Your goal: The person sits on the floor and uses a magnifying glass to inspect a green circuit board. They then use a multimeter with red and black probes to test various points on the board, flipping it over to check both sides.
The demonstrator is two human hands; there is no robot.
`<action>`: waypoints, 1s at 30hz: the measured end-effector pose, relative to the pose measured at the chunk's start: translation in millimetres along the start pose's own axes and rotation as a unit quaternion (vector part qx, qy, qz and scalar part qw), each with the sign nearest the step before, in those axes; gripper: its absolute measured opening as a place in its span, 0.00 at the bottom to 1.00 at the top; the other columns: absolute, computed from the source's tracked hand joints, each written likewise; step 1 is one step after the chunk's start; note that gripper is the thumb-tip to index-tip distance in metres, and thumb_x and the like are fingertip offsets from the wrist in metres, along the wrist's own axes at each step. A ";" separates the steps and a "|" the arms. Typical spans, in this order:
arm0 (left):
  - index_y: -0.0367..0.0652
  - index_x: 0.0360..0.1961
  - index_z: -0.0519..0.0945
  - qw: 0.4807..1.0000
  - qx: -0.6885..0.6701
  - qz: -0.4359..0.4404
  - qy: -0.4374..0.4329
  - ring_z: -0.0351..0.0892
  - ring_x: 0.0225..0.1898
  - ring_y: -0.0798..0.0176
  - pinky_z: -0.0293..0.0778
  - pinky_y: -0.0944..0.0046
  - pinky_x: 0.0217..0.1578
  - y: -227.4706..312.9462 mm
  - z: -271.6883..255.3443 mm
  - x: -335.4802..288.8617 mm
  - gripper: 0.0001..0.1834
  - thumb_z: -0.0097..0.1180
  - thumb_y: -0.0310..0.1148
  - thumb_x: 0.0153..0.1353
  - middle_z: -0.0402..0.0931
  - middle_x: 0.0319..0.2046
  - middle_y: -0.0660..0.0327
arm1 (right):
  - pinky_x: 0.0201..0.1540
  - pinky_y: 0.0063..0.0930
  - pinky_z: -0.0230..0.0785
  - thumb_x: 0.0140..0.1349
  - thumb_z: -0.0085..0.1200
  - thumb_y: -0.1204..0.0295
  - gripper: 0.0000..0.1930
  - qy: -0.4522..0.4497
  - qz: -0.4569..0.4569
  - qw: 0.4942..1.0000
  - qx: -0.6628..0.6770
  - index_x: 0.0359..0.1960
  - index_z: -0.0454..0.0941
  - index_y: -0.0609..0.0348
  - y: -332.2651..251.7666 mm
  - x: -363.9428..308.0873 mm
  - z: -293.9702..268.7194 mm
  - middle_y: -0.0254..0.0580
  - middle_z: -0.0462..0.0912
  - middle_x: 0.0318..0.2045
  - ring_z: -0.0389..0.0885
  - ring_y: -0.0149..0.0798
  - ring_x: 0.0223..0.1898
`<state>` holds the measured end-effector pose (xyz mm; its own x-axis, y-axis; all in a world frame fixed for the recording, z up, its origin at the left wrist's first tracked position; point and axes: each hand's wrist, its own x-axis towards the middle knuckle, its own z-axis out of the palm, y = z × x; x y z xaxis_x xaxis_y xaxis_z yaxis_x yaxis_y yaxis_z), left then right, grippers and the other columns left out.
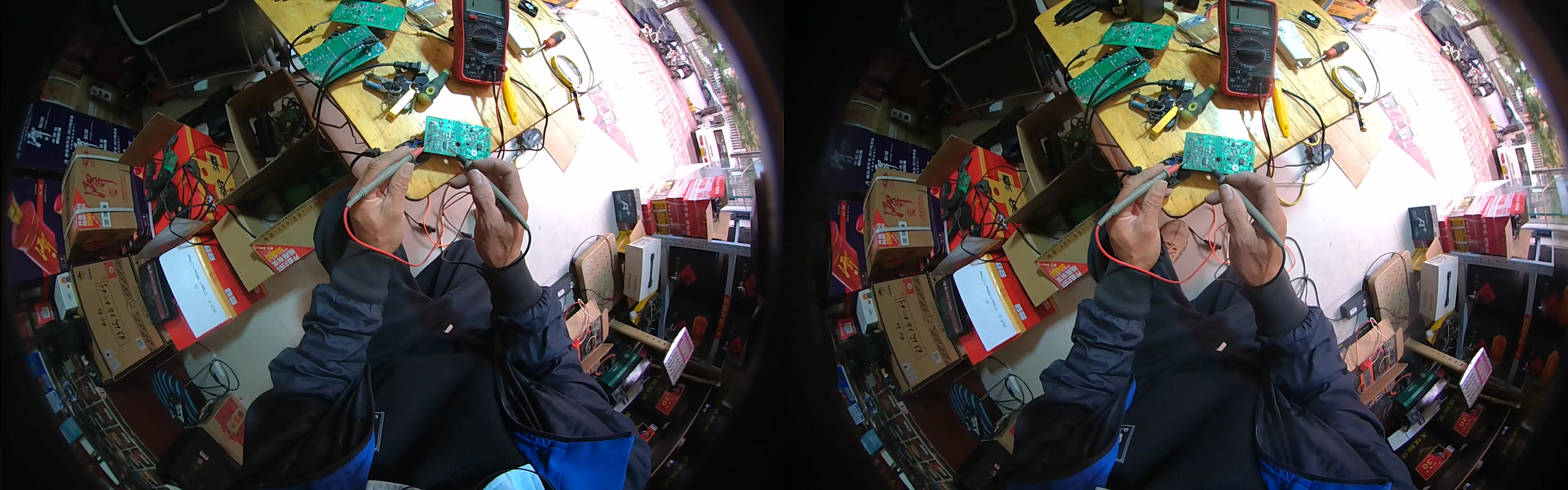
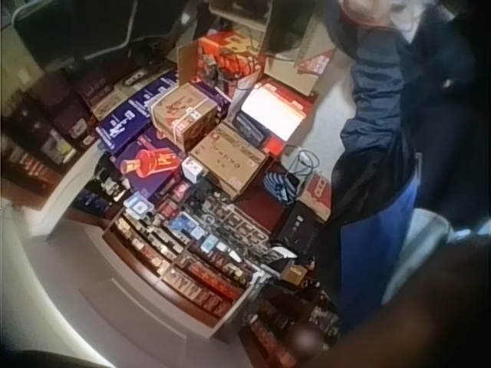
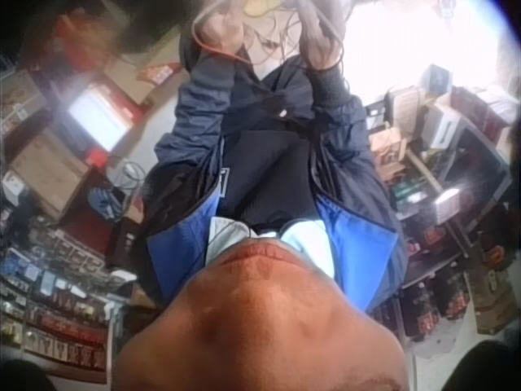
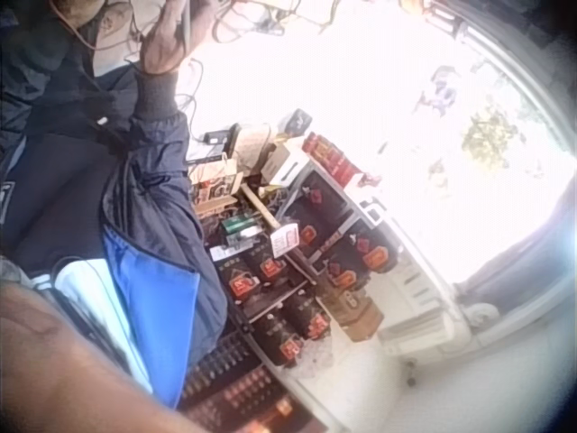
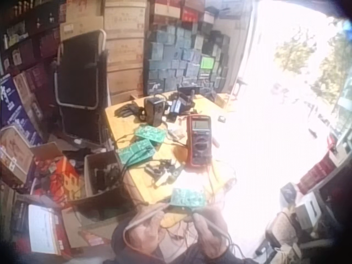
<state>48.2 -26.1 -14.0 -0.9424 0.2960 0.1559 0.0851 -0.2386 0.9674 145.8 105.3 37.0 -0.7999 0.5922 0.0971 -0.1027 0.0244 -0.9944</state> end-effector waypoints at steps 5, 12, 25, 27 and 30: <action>0.33 0.56 0.84 1.000 0.005 0.000 0.000 0.82 0.44 0.68 0.78 0.68 0.50 -0.2 -0.1 0.1 0.15 0.62 0.31 0.75 0.84 0.47 0.60 | 0.57 0.28 0.73 0.79 0.54 0.69 0.12 0.001 0.005 1.000 0.013 0.56 0.73 0.65 -0.6 1.5 0.6 0.48 0.86 0.45 0.85 0.36 0.48; 0.33 0.56 0.84 1.000 -0.007 -0.010 -0.005 0.82 0.45 0.68 0.77 0.68 0.50 -2.6 -0.6 -0.3 0.14 0.62 0.29 0.74 0.84 0.47 0.60 | 0.57 0.29 0.74 0.79 0.53 0.71 0.11 -0.003 -0.010 1.000 -0.002 0.55 0.74 0.66 -0.4 3.7 1.8 0.49 0.86 0.45 0.86 0.37 0.48; 0.35 0.57 0.84 1.000 0.025 0.002 -0.015 0.81 0.46 0.70 0.77 0.69 0.50 -7.9 -1.8 -0.3 0.13 0.61 0.27 0.75 0.84 0.49 0.60 | 0.51 0.26 0.76 0.78 0.55 0.72 0.13 -0.009 -0.003 1.000 0.005 0.57 0.74 0.68 6.7 7.9 6.9 0.45 0.85 0.45 0.85 0.32 0.47; 0.35 0.57 0.84 0.999 0.034 0.003 -0.015 0.81 0.46 0.70 0.77 0.69 0.50 -7.9 -2.1 -0.3 0.13 0.61 0.27 0.75 0.84 0.49 0.60 | 0.50 0.26 0.76 0.78 0.56 0.72 0.13 -0.006 -0.009 1.000 0.002 0.56 0.74 0.68 7.5 8.6 8.3 0.46 0.85 0.45 0.86 0.32 0.46; 0.35 0.57 0.84 0.999 0.042 0.003 -0.015 0.82 0.46 0.69 0.77 0.69 0.50 -8.0 -2.1 0.0 0.13 0.61 0.27 0.75 0.84 0.49 0.60 | 0.49 0.26 0.77 0.77 0.56 0.72 0.13 -0.006 -0.009 1.000 -0.015 0.56 0.74 0.68 9.0 10.8 9.5 0.47 0.86 0.44 0.87 0.33 0.45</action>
<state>46.8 -26.2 -22.1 -0.9321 0.3219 0.1660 0.1184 -0.1626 0.9796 130.6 104.3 29.4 -0.8052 0.5814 0.1163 -0.1001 0.0600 -0.9932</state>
